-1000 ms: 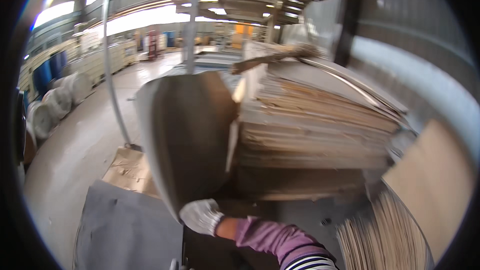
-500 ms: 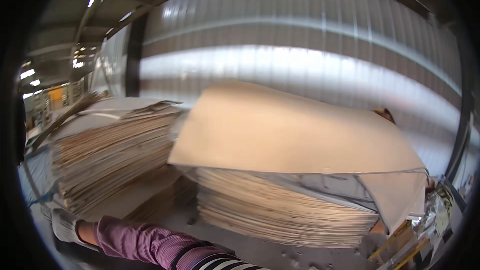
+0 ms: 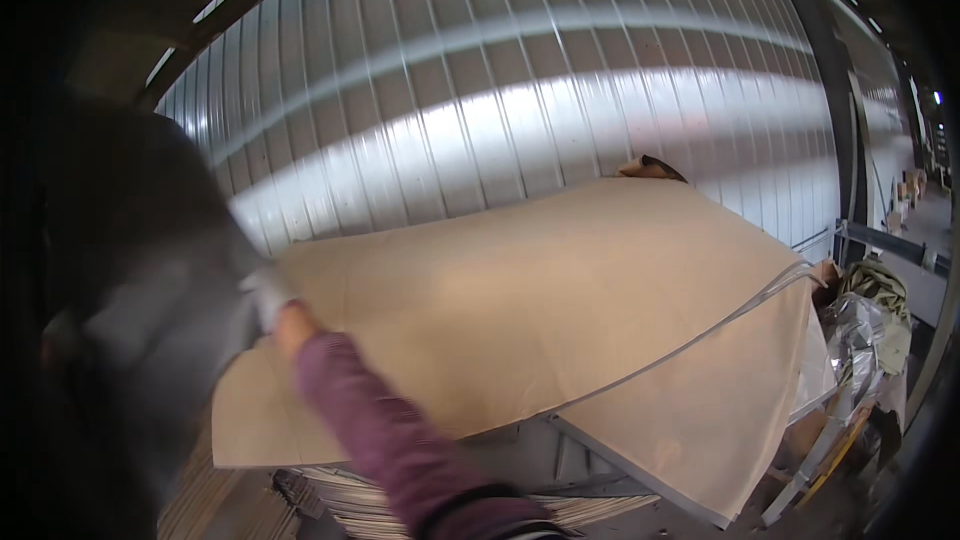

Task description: The person moves a metal frame, gathers green plastic straps from the floor, and pushes a metal cart. They then pick up pieces of brown paper from the floor and the cart and place them onto a large pile.

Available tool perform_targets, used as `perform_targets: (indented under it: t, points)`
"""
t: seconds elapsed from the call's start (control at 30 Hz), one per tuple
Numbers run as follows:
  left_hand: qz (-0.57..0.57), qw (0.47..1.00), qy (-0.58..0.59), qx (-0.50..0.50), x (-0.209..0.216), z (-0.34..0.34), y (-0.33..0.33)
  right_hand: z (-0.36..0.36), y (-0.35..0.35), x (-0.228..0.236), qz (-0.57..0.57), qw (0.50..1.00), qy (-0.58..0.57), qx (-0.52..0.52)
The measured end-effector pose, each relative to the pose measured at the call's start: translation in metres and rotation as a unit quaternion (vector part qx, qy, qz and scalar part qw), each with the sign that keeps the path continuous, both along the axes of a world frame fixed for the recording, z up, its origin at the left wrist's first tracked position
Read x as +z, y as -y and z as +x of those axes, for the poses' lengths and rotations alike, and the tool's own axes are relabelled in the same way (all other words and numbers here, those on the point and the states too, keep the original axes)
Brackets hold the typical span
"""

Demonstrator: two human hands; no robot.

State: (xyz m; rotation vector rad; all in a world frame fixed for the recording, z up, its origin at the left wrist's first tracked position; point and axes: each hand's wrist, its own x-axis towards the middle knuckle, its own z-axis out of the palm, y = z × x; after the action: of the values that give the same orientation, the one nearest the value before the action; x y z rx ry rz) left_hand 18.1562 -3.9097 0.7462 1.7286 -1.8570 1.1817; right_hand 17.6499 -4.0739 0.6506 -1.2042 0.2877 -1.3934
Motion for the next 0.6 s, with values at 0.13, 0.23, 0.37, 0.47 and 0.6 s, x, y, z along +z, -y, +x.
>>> perform_targets:
  t: [0.13, 0.23, 0.37, 0.47, 0.6]
  points:
    - [0.193, 0.962, -0.097, -0.166, 0.041, -0.296, 0.062, -0.220, -0.176, -0.031, -0.131, 0.989, 0.020, -0.062]
    - [0.182, 0.956, -0.017, -0.230, 0.019, -0.448, 0.116, -0.258, -0.289, -0.068, -0.129, 0.951, -0.015, -0.280]
    - [0.093, 0.925, -0.054, -0.364, -0.018, -0.590, 0.105, -0.259, -0.337, -0.127, -0.073, 0.788, -0.017, -0.611]
    - [0.033, 0.935, -0.082, -0.343, -0.036, -0.600, 0.188, -0.235, -0.306, -0.131, -0.064, 0.774, -0.024, -0.629]
    - [-0.185, 0.927, -0.177, -0.274, -0.029, -0.582, 0.249, -0.319, -0.138, -0.127, -0.084, 0.263, -0.625, -0.731]
